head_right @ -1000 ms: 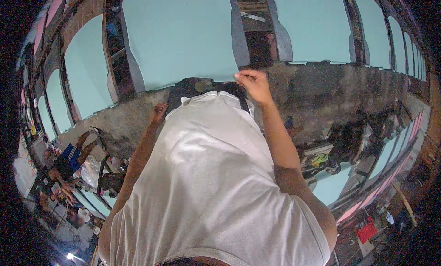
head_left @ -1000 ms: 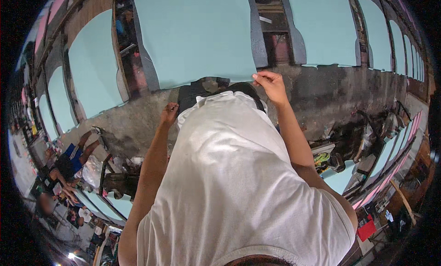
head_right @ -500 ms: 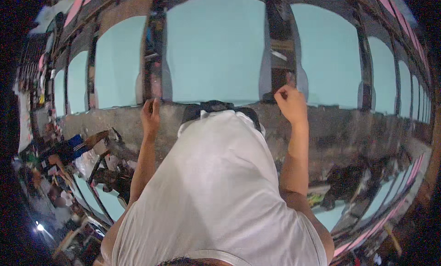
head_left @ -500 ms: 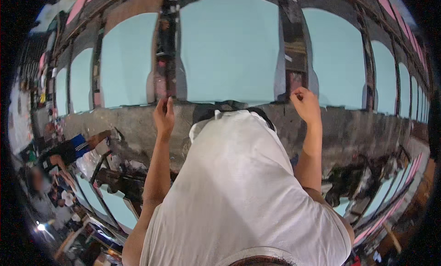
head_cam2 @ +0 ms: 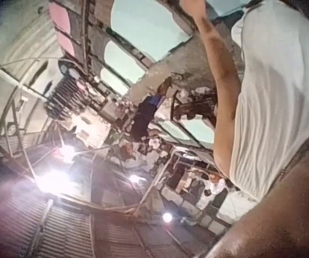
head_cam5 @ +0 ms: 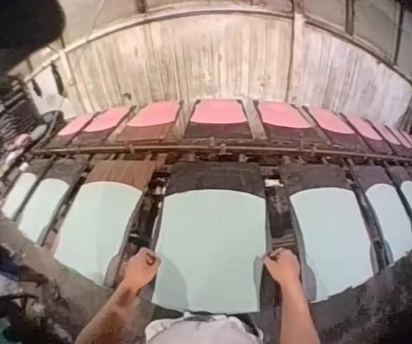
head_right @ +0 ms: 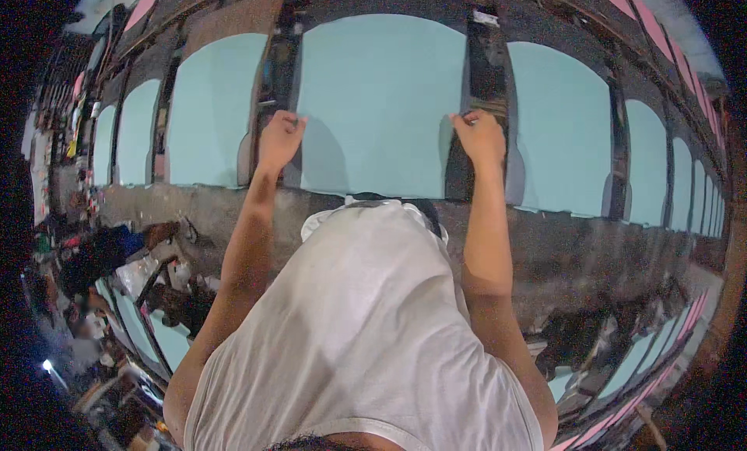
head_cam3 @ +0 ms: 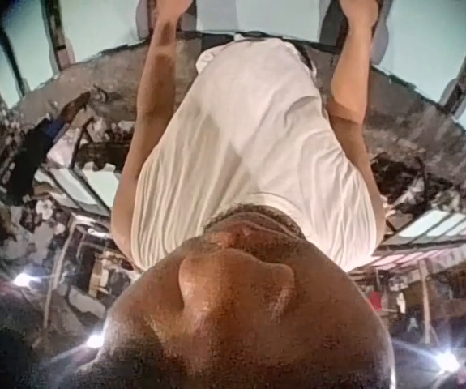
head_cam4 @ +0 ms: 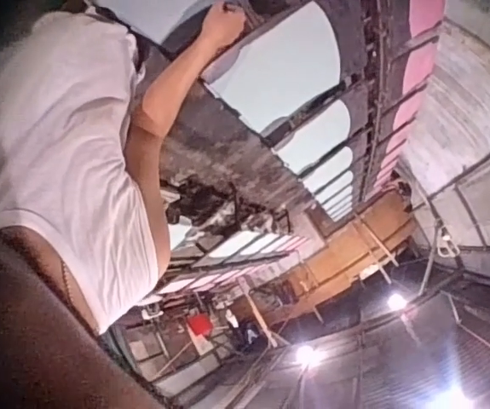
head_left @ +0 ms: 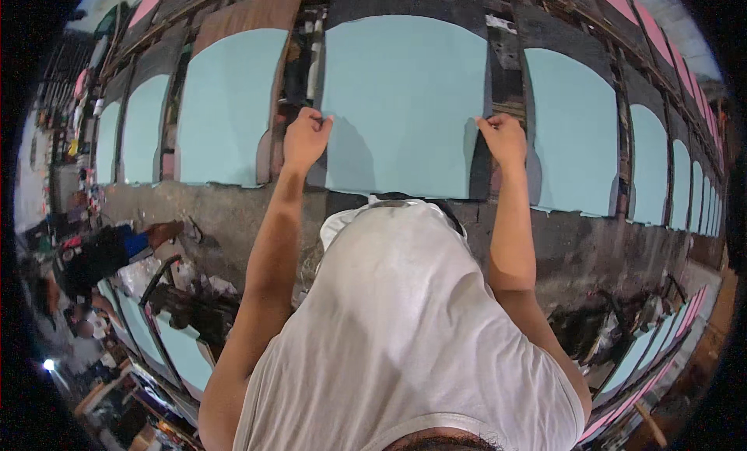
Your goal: Placing and smoothing fabric panels onto screen printing platens in preparation for the printing process.
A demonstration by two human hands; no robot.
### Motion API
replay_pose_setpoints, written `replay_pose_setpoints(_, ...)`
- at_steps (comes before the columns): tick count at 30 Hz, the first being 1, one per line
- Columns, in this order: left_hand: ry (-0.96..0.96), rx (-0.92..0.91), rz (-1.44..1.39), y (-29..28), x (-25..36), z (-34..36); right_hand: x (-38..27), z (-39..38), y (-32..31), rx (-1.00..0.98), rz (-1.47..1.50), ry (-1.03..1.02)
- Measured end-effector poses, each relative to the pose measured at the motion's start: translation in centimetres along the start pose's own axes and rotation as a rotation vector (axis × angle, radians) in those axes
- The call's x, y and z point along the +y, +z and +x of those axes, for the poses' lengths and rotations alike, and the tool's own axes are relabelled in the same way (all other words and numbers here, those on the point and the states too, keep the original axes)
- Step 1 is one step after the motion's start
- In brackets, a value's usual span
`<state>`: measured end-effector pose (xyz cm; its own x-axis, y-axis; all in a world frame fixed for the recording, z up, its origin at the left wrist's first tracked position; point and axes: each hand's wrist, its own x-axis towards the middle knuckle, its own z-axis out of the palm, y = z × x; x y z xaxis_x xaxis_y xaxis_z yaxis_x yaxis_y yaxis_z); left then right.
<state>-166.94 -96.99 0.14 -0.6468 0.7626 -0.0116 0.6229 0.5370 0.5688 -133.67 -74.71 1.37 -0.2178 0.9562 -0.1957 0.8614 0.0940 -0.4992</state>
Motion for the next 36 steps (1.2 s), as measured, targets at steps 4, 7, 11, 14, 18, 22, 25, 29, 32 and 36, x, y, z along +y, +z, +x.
replay_pose_setpoints(4,-0.028,-0.025,0.162,-0.2,0.7,0.7,-2.3,-0.2,-0.4,-0.052,-0.029,0.057)
replay_pose_setpoints(7,0.032,-0.030,0.165,0.1,0.6,1.1,-1.7,-0.2,0.3,-0.039,-0.007,0.042)
replay_pose_setpoints(11,0.067,-0.041,0.135,0.4,0.7,1.5,-1.2,0.1,1.0,0.030,0.005,-0.052)
replay_pose_setpoints(14,0.044,-0.039,0.021,0.4,1.2,1.4,-1.4,-0.2,1.0,0.046,0.067,-0.075)
replay_pose_setpoints(18,-0.018,0.033,-0.196,0.5,1.3,1.2,-1.1,0.0,1.4,0.085,0.196,-0.146)
replay_pose_setpoints(22,-0.114,0.008,-0.290,0.8,0.3,1.5,-1.2,0.3,1.6,0.116,0.330,-0.149)
replay_pose_setpoints(25,-0.167,-0.059,-0.284,1.0,-0.2,1.9,-1.2,0.7,1.7,0.144,0.356,-0.083)
replay_pose_setpoints(29,-0.142,-0.073,-0.255,1.2,-0.8,2.2,-0.3,2.0,2.2,0.109,0.326,-0.047)
replay_pose_setpoints(32,-0.096,-0.058,-0.267,1.0,-1.4,2.3,-0.4,2.1,2.1,0.030,0.306,-0.031)
replay_pose_setpoints(36,-0.168,-0.198,-0.334,-0.3,-1.4,2.2,-0.3,1.9,1.4,-0.054,0.372,-0.048)
